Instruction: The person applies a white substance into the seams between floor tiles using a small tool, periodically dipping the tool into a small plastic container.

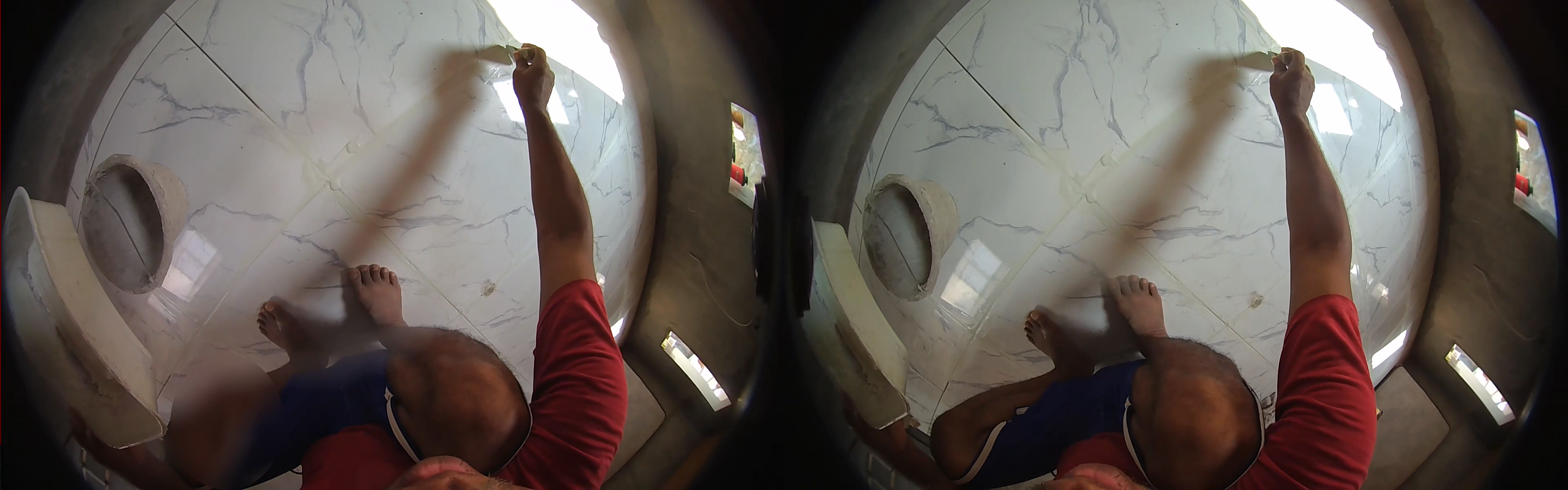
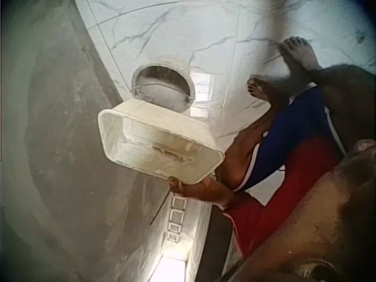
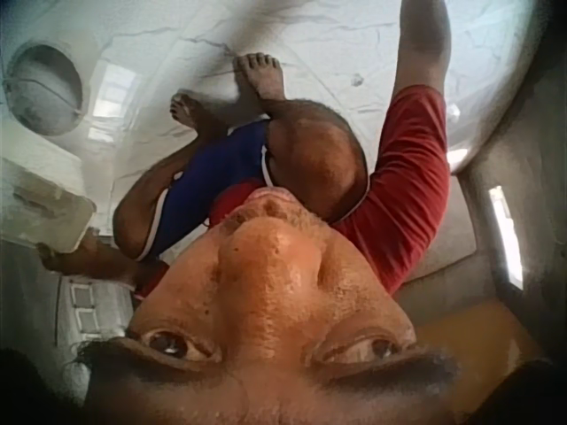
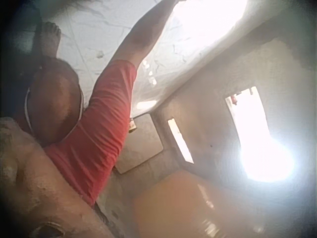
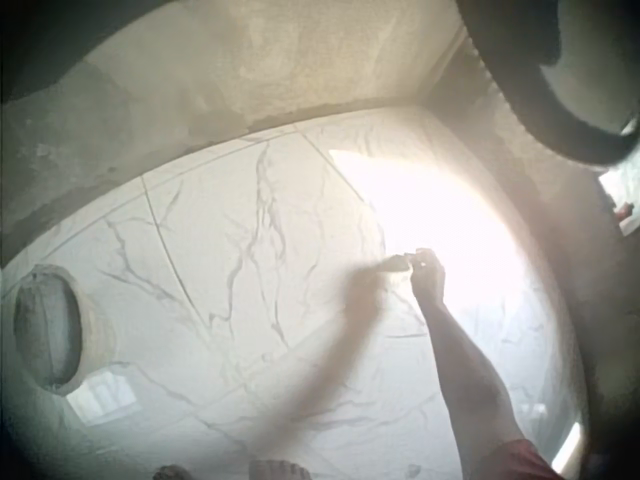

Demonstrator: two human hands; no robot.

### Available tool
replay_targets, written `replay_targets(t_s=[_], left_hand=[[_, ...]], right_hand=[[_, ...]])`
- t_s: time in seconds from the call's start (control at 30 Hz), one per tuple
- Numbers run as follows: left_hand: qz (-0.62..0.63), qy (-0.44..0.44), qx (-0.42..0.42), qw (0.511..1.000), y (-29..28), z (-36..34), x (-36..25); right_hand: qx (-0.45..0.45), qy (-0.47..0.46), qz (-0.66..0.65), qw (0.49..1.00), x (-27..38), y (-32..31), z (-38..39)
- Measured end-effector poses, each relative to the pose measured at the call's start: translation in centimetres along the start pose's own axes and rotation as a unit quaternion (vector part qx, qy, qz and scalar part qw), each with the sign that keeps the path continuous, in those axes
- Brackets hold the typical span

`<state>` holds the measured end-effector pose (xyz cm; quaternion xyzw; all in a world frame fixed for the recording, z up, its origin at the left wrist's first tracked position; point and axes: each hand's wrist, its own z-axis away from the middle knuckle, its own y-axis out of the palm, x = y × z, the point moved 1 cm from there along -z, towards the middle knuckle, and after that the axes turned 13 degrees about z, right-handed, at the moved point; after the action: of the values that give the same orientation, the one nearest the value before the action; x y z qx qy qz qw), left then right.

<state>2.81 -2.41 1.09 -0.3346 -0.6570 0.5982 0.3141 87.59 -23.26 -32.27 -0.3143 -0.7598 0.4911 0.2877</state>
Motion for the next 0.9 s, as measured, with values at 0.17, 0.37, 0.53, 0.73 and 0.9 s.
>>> replay_targets(t_s=[0.17,0.37,0.53,0.73,0.9], left_hand=[[0.036,-0.009,-0.014,0.999,0.0,-0.4,-0.2],[-0.015,-0.004,-0.005,1.000,-0.2,-0.3,-0.6],[-0.016,0.011,-0.018,1.000,-0.2,-0.4,-0.5],[-0.018,0.020,-0.026,0.999,-0.4,-0.3,-0.6],[-0.017,0.026,-0.031,0.999,-0.3,-0.3,-1.1]], right_hand=[[-0.013,-0.005,0.027,1.000,1.2,0.1,0.6],[-0.009,-0.065,0.008,0.998,3.9,-0.7,3.9],[-0.026,-0.133,-0.033,0.990,8.0,-2.5,8.6],[0.030,-0.166,-0.082,0.982,13.9,-5.3,15.6],[0.083,-0.203,-0.101,0.970,19.5,-7.9,22.2]])
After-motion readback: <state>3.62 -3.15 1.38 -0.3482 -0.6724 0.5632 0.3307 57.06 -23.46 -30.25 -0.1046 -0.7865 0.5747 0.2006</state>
